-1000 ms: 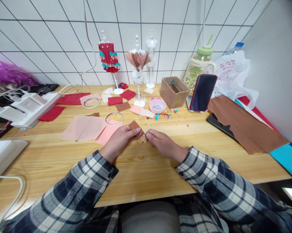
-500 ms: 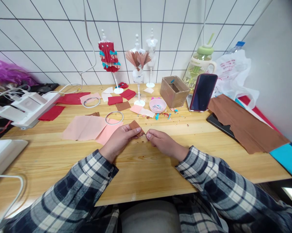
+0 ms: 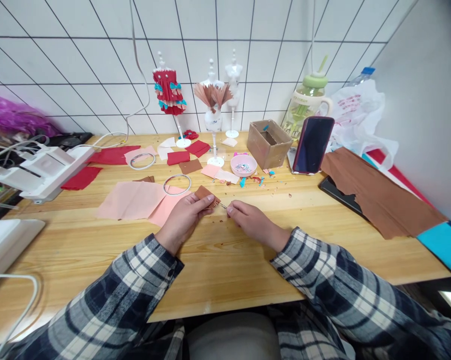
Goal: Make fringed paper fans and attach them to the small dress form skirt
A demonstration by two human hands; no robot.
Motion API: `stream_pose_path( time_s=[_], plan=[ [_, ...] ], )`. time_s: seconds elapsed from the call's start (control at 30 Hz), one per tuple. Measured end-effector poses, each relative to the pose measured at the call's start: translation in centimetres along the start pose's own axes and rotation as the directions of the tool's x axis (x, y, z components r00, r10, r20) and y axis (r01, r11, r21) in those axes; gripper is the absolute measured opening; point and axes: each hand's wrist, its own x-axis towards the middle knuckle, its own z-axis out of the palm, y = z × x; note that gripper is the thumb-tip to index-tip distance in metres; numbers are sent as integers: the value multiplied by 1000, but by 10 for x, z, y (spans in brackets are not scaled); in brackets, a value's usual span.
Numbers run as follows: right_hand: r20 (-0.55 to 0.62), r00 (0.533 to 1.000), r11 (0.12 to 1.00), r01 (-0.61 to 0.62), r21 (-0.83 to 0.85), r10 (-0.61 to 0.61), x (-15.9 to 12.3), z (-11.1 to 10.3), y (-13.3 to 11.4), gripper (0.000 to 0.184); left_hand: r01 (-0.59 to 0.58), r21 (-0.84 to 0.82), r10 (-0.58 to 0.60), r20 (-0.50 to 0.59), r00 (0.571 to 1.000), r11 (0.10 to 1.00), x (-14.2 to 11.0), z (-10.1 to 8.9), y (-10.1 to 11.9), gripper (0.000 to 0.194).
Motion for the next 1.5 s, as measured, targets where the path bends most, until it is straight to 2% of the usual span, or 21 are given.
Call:
stream_pose_path(
  time_s=[0.1,0.17,0.23,0.3,0.43,0.63,0.97,1.5],
  plan=[
    [-46,999,1000,10,29,-9,0,2,2,28,-110,148,128,-122,984,983,-4,4,2,32],
    [-43,999,998,13,57,-10,-1,3,4,29,-220,283,269,-146,952,934,-7,6,5,29],
    [-21,1000,997,9,80,-7,-1,5,5,29,-278,328,337,-140,931,903,-8,7,7,24],
    [-3,1000,995,10,96,-9,-2,6,6,29,-249,272,295,-141,945,929,-8,7,6,25],
    [35,998,987,47,153,-53,-2,9,6,27,-102,63,108,-109,988,993,-3,5,-1,26],
    [90,992,983,74,167,-90,-3,12,4,23,-10,-134,3,-51,999,991,-3,5,-2,20],
    [44,991,983,121,139,-128,-4,17,3,21,46,-160,-39,48,998,986,-2,3,-5,19],
    [28,991,986,124,108,-127,-3,16,0,18,51,-153,-40,78,996,987,-2,4,-5,18]
  ],
)
